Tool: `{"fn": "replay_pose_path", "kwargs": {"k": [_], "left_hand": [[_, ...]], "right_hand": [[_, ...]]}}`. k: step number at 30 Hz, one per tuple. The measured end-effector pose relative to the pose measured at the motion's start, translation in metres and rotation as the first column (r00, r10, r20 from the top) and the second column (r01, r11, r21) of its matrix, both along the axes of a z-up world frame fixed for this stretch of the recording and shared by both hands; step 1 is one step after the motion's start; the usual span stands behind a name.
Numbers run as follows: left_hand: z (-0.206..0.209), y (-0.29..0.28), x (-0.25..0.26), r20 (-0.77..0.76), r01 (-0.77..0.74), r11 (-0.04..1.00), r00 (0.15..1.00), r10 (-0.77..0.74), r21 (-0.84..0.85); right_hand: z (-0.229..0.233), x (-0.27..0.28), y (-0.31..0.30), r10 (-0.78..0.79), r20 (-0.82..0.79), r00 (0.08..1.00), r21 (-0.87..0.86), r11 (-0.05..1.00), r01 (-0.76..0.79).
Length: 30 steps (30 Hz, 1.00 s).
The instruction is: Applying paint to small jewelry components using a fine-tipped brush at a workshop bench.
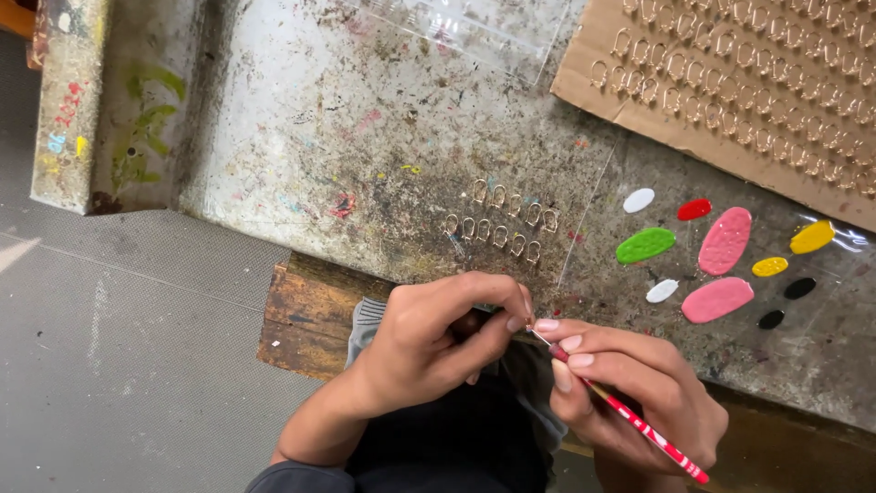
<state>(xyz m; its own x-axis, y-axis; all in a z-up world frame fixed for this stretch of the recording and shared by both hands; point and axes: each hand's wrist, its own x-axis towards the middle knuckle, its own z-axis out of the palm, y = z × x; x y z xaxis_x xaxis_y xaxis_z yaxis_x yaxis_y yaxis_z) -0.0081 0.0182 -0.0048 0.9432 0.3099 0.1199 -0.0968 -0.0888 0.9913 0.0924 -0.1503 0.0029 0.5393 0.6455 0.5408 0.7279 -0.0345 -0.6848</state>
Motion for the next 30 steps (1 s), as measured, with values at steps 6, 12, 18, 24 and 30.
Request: {"fn": "replay_pose_path", "kwargs": {"k": [6, 12, 18, 24, 30], "left_hand": [[-0.001, 0.0002, -0.0004, 0.006, 0.0, 1.0, 1.0, 0.0, -0.001], [-0.0029, 0.0002, -0.0011, 0.011, 0.002, 1.0, 1.0, -0.002, 0.001], [-0.005, 0.0, -0.0011, 0.026, -0.007, 1.0, 1.0, 0.006, 0.02], [-0.0055, 0.0, -0.0008, 0.037, -0.012, 1.0, 0.999, 0.011, 0.025], [-0.0067, 0.0008, -0.0011, 0.043, -0.01, 0.999, 0.999, 0.009, 0.034]], "right_hand": [[-0.0024, 0.0009, 0.0018, 0.006, 0.019, 1.0, 0.027, 1.0, -0.006], [-0.0024, -0.0006, 0.0021, -0.012, 0.028, 1.0, 0.013, 1.0, 0.012], [-0.0012, -0.0041, 0.0037, -0.042, 0.008, 0.999, 0.011, 0.999, 0.042], [-0.0051, -0.0033, 0.0013, -0.02, -0.007, 1.0, 0.035, 0.999, 0.02], [-0.0035, -0.0035, 0.0012, -0.023, 0.003, 1.0, 0.011, 1.0, 0.023]]}}
